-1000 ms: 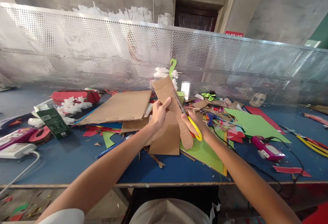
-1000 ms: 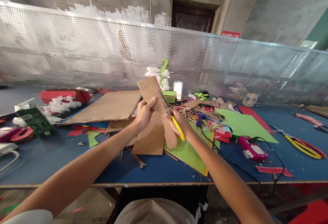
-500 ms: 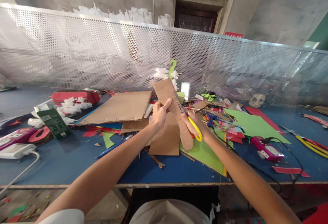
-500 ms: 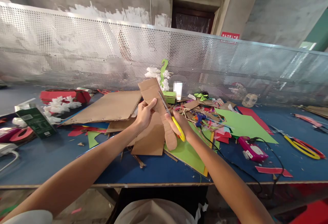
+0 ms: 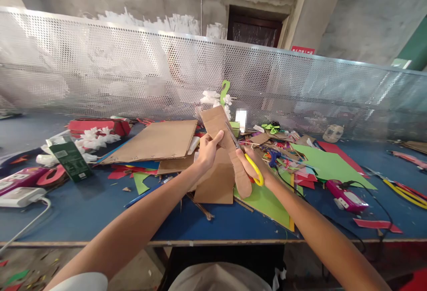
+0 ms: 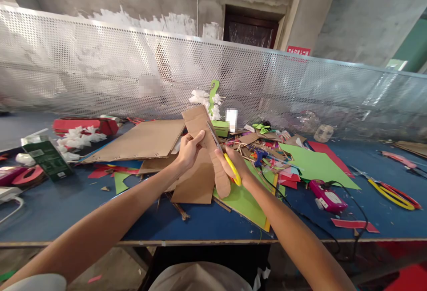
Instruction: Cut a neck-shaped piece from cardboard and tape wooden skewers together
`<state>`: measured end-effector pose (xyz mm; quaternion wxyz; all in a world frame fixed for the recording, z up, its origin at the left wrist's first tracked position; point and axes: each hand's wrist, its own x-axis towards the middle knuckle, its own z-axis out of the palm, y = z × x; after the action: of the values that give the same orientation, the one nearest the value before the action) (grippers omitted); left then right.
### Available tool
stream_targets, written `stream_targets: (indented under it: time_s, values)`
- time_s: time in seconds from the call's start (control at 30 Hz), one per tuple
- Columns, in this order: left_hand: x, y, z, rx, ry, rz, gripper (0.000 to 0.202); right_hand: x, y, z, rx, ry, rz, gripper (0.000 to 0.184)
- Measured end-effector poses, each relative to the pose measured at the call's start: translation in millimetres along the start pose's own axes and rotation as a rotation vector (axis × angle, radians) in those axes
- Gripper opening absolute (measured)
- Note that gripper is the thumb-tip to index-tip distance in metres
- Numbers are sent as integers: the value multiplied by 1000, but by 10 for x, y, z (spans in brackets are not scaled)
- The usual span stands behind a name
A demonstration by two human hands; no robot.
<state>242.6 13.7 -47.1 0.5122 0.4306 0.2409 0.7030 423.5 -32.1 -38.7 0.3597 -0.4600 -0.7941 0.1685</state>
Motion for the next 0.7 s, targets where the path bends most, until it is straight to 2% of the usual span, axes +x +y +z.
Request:
stream_targets:
  time_s: [0.2,0.5,0.57,0.7]
  values:
    - [-7,-4,30,-45,16,-11,49,14,79,75,7,50,3,49]
    - [-13,-14,96,-66,54,7,48,4,-9,50,79,-7,52,52]
    - [68,17,56,-78,99,62,44,5,-21,11,93,-47,48,52]
    - [355,218,-190,-92,308,181,43,-6,44,-140,111,-201,47,57]
